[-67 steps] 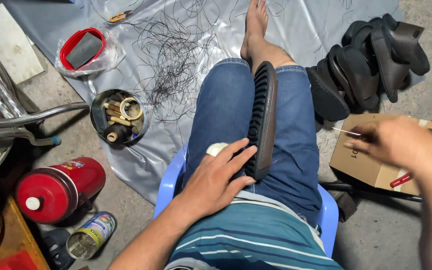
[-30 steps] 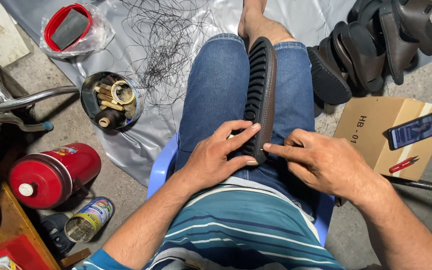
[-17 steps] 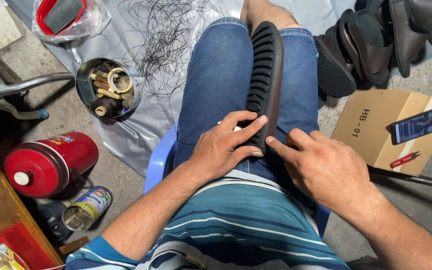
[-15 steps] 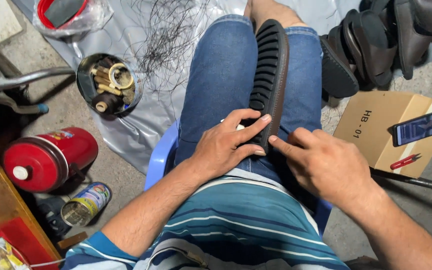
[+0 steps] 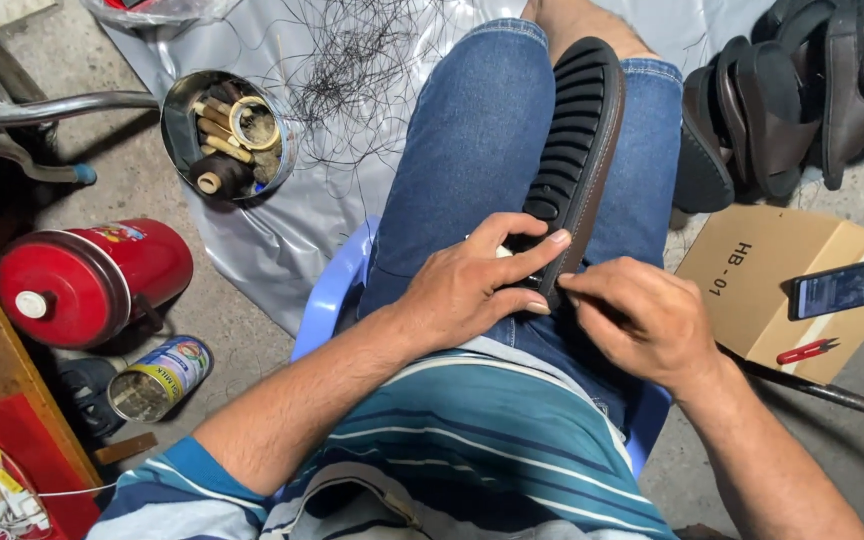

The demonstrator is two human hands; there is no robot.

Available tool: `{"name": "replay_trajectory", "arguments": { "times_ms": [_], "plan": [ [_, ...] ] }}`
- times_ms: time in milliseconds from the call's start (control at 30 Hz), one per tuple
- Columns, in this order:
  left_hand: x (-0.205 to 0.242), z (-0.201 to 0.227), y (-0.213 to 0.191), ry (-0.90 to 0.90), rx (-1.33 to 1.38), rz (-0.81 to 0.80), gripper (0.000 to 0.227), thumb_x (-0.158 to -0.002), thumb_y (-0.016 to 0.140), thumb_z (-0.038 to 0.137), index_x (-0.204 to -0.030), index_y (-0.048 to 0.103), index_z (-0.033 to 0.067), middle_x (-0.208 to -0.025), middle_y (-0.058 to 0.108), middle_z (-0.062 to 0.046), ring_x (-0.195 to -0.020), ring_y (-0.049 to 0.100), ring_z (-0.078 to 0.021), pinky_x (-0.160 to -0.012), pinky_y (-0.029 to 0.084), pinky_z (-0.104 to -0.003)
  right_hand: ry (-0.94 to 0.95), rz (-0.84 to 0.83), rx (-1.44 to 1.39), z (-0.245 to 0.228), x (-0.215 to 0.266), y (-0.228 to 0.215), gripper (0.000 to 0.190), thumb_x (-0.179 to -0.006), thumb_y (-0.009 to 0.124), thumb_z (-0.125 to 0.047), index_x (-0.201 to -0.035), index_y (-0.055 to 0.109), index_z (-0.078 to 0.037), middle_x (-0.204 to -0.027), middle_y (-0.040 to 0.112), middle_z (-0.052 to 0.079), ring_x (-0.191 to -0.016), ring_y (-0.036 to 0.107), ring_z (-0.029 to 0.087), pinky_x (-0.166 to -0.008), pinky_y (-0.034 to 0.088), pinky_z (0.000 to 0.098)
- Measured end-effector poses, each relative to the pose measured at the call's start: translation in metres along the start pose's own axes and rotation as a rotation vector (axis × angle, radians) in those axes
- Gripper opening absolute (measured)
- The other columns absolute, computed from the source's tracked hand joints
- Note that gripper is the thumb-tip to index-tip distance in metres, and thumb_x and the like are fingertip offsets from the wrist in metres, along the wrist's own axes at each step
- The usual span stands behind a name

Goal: Hand-stitching the sole of a sandal using a needle and thread at a shoe repair station.

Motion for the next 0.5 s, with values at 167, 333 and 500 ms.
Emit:
{"name": "replay_trajectory", "arguments": {
  "times_ms": [167, 333, 500],
  "plan": [
    [0.007, 0.009, -0.005, 0.007, -0.018, 0.061, 0.061, -0.081, 0.067, 0.033, -0.135, 0.04, 0.0261, -0.126, 0.047, -0.003, -0.097, 0.063, -0.029, -0.08, 0.052, -0.044, 0.019, 0.009, 0.051, -0.015, -0.004, -0.007, 0.017, -0.076, 0.066, -0.012, -0.092, 0.069, -0.016, -0.081, 0.066, 0.0, -0.079, 0.066, 0.021, -0.063, 0.052, 0.0312],
    [0.028, 0.01, -0.015, -0.046, -0.15, 0.098, 0.017, -0.087, 0.057, 0.029, -0.103, 0.063, 0.0277, -0.086, 0.06, 0.009, -0.076, 0.066, -0.0167, -0.063, 0.053, -0.028, 0.053, -0.011, 0.069, -0.028, -0.005, -0.026, 0.014, -0.075, 0.067, -0.009, -0.088, 0.069, -0.014, -0.082, 0.067, 0.002, -0.076, 0.066, 0.02, -0.065, 0.053, 0.032],
    [0.031, 0.023, -0.04, -0.272, -0.122, -0.179, 0.013, -0.077, 0.064, 0.023, -0.085, 0.069, 0.0152, -0.1, 0.061, -0.005, -0.085, 0.064, -0.0305, -0.068, 0.053, -0.038, 0.025, -0.094, 0.151, -0.034, -0.01, -0.031, 0.012, -0.078, 0.065, -0.01, -0.089, 0.07, -0.013, -0.085, 0.068, 0.003, -0.078, 0.066, 0.022, -0.064, 0.052, 0.0324]
  ]
}}
Point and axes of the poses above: each hand's wrist, its own x-axis away from the middle knuckle, its own y-axis out of the palm, z = x × y, the point moved 4 cm from there along -x, towards the middle knuckle
